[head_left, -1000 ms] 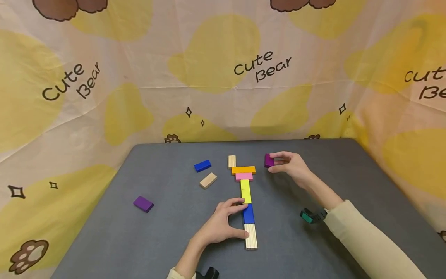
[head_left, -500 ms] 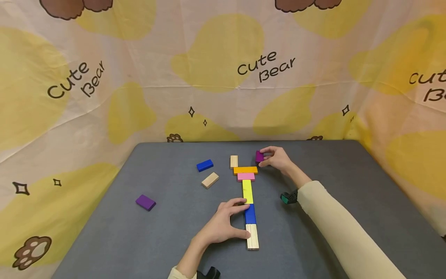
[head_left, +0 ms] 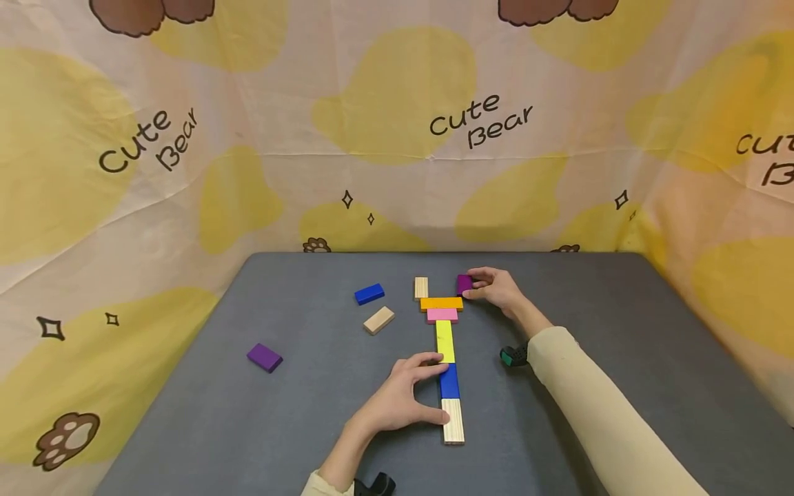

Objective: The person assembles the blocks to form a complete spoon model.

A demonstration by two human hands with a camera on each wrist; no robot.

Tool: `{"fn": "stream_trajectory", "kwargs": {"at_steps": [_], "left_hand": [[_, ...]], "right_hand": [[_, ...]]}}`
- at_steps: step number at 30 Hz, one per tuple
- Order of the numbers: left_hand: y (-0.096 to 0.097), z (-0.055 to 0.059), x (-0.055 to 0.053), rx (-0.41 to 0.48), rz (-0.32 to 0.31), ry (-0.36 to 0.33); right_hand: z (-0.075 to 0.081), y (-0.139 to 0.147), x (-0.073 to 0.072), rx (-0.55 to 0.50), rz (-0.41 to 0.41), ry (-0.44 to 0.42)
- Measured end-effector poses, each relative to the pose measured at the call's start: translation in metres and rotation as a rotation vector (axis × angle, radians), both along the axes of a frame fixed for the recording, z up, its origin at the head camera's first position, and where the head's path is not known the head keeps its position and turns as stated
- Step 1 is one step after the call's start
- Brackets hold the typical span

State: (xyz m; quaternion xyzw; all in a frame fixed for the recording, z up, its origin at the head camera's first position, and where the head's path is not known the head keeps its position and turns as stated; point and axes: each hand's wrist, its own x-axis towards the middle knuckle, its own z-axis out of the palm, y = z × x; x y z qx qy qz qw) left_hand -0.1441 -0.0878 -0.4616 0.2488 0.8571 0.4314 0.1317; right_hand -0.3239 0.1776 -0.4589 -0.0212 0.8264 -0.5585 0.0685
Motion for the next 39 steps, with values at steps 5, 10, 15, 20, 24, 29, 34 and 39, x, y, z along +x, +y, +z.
{"fn": "stream_trajectory", "kwargs": {"at_steps": [5, 10, 15, 20, 24, 29, 34, 39], "left_hand": [[0.0002, -0.0007, -0.0004, 0.005, -0.006, 0.004], [0.0009, -0.0002, -0.0016, -0.004, -0.002, -0.009], [0.0007, -0.0004, -0.0016, 0.002, -0.004, -0.009], [0.0006, -0.0003, -0.0014, 0.001, -0.005, -0.011], [0.0007, -0.0001, -0.0021, -0.006, -0.002, -0.016], [0.0013, 0.0005, -0.0022, -0.009, 0.003, -0.026], [0.0015, 0.0012, -0.0015, -0.007, 0.003, -0.031], [0.0016, 0.0014, -0.0013, -0.006, 0.002, -0.030]], "right_hand": [[-0.0026, -0.0027, -0.0011, 0.039, 0.026, 0.017], [-0.0020, -0.0036, -0.0007, 0.061, 0.029, 0.014], [-0.0009, -0.0048, -0.0003, 0.072, 0.039, 0.012], [-0.0002, -0.0064, -0.0006, 0.080, 0.053, 0.002], [0.0006, -0.0075, -0.0005, 0.066, 0.051, -0.009], [0.0008, -0.0079, 0.0001, 0.050, 0.043, -0.014], [-0.0008, -0.0067, -0.0002, 0.049, 0.046, -0.013], [-0.0002, -0.0064, 0.0001, 0.049, 0.043, -0.018]]}}
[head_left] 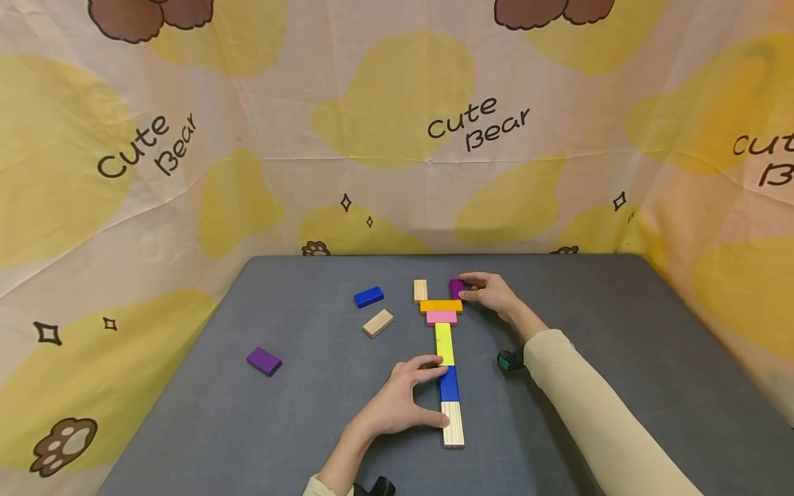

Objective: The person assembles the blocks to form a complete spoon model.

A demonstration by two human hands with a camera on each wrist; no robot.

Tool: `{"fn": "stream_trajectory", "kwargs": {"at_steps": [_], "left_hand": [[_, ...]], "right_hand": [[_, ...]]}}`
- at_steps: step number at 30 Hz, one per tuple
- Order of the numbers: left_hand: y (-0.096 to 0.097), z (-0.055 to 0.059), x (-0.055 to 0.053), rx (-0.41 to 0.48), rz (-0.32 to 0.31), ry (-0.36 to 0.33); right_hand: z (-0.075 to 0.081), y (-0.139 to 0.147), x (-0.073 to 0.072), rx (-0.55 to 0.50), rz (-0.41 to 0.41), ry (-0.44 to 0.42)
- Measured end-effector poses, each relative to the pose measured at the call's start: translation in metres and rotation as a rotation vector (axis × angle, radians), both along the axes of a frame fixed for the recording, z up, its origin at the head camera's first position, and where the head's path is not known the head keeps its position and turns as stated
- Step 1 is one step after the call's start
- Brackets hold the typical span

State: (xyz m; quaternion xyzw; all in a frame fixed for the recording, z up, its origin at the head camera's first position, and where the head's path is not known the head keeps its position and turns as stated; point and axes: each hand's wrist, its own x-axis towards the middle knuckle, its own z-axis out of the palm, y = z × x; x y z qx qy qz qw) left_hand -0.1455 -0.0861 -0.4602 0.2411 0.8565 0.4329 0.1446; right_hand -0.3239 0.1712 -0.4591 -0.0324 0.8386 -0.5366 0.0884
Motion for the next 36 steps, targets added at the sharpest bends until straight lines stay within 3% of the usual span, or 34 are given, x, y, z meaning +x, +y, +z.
{"fn": "stream_trajectory", "kwargs": {"at_steps": [32, 36], "left_hand": [[0.0001, 0.0004, 0.0007, -0.002, -0.005, 0.016], [0.0005, -0.0005, 0.0010, -0.007, 0.000, 0.005]], "right_hand": [[0.0011, 0.0019, 0.0031, -0.066, -0.001, 0.003], [0.0014, 0.0044, 0.0095, -0.075, -0.030, 0.024]]}}
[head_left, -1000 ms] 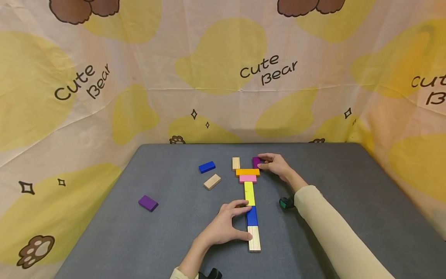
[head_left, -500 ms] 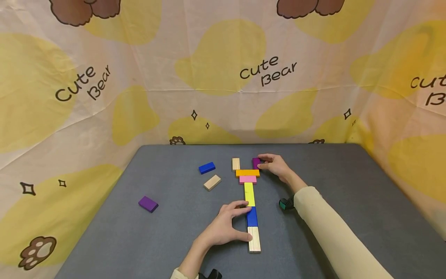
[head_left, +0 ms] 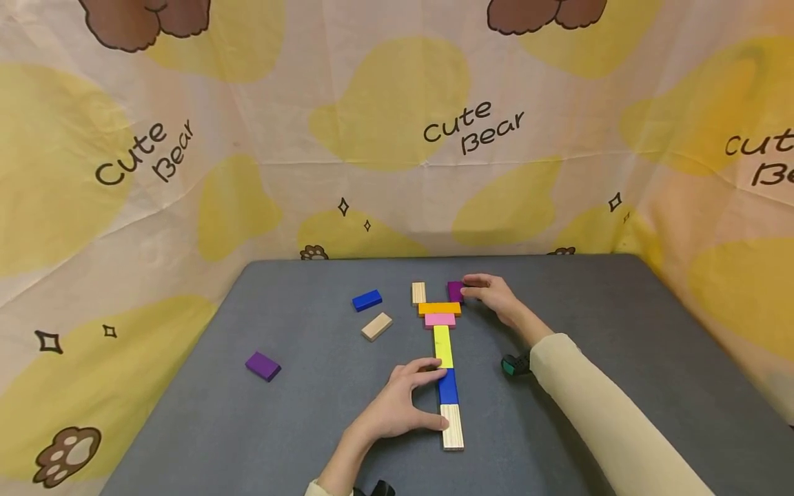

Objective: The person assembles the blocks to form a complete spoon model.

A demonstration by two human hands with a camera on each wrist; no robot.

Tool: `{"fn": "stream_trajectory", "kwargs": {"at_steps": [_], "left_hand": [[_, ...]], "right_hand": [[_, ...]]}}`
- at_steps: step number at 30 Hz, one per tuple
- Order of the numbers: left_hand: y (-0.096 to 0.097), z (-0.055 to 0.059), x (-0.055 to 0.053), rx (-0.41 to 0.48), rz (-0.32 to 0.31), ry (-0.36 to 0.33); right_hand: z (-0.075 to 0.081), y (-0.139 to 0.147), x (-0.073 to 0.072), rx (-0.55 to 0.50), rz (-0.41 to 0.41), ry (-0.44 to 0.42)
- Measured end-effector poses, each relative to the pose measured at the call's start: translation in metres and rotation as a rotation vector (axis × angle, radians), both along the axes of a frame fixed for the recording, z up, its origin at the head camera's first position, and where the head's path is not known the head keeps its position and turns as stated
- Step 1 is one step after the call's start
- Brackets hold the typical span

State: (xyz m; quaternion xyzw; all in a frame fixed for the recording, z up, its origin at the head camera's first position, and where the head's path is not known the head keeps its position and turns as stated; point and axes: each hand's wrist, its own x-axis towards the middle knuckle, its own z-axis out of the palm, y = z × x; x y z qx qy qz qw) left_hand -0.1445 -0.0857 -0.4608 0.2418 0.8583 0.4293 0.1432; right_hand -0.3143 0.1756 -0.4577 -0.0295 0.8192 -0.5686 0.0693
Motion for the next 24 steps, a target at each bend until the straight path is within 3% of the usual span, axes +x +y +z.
{"fn": "stream_trajectory", "kwargs": {"at_steps": [5, 9, 12, 18, 24], "left_hand": [[0.001, 0.000, 0.000, -0.001, 0.006, -0.005], [0.001, 0.001, 0.001, -0.002, 0.015, -0.005], [0.001, 0.001, 0.001, -0.004, 0.020, -0.009], [0.001, -0.001, 0.002, 0.006, 0.007, -0.002], [0.000, 0.000, 0.002, 0.010, 0.007, 0.005]], "right_hand": [[0.008, 0.000, 0.028, 0.072, -0.018, 0.100], [0.022, -0.002, 0.062, 0.199, 0.018, 0.159], [0.032, -0.002, 0.088, 0.249, 0.046, 0.150], [0.044, 0.000, 0.136, 0.249, 0.145, 0.173], [0.044, -0.007, 0.172, 0.180, 0.200, 0.201]]}}
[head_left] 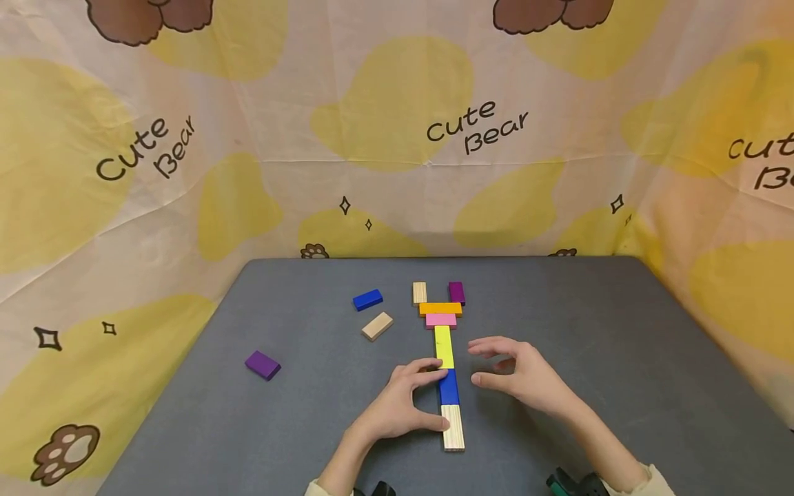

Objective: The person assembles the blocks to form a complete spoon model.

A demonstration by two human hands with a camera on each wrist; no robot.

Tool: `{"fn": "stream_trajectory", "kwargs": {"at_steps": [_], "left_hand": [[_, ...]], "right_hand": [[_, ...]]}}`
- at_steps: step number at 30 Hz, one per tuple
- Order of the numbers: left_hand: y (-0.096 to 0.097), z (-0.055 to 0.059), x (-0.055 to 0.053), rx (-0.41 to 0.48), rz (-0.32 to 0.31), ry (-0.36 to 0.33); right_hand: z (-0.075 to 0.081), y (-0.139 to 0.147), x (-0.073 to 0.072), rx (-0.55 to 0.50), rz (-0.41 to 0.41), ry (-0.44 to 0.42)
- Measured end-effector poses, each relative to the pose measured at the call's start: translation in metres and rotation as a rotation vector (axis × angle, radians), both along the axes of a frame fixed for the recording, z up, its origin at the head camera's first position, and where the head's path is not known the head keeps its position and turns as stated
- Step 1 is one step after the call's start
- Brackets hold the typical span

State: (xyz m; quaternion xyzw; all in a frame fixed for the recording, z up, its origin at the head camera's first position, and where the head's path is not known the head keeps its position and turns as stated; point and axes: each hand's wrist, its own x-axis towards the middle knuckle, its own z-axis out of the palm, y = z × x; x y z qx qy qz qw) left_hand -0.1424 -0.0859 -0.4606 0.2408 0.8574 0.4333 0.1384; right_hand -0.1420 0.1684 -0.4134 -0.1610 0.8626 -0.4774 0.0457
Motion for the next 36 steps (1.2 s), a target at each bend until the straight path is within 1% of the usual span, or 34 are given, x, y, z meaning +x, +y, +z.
{"fn": "stream_trajectory", "kwargs": {"at_steps": [4, 8, 11, 14, 18, 26, 36], "left_hand": [[0.000, -0.001, 0.000, -0.004, 0.002, 0.004], [0.000, -0.001, -0.001, 0.004, 0.000, 0.003], [0.000, 0.000, -0.001, 0.004, -0.001, -0.004], [0.001, -0.001, 0.000, 0.003, -0.003, -0.005], [0.000, -0.001, 0.000, 0.009, -0.006, -0.001], [0.000, 0.000, 0.000, 0.007, -0.003, -0.002], [-0.001, -0.001, -0.001, 0.005, -0.008, 0.007]], "right_hand": [[-0.006, -0.008, 0.019, -0.027, -0.027, 0.002], [-0.015, -0.015, 0.029, -0.004, -0.016, 0.015], [-0.022, -0.016, 0.030, 0.023, 0.007, 0.018], [-0.029, -0.015, 0.031, 0.039, 0.020, -0.001], [-0.034, -0.016, 0.032, 0.066, 0.048, -0.009], [-0.035, -0.020, 0.033, 0.152, 0.101, 0.010], [-0.039, -0.023, 0.036, 0.173, 0.094, 0.069]]}}
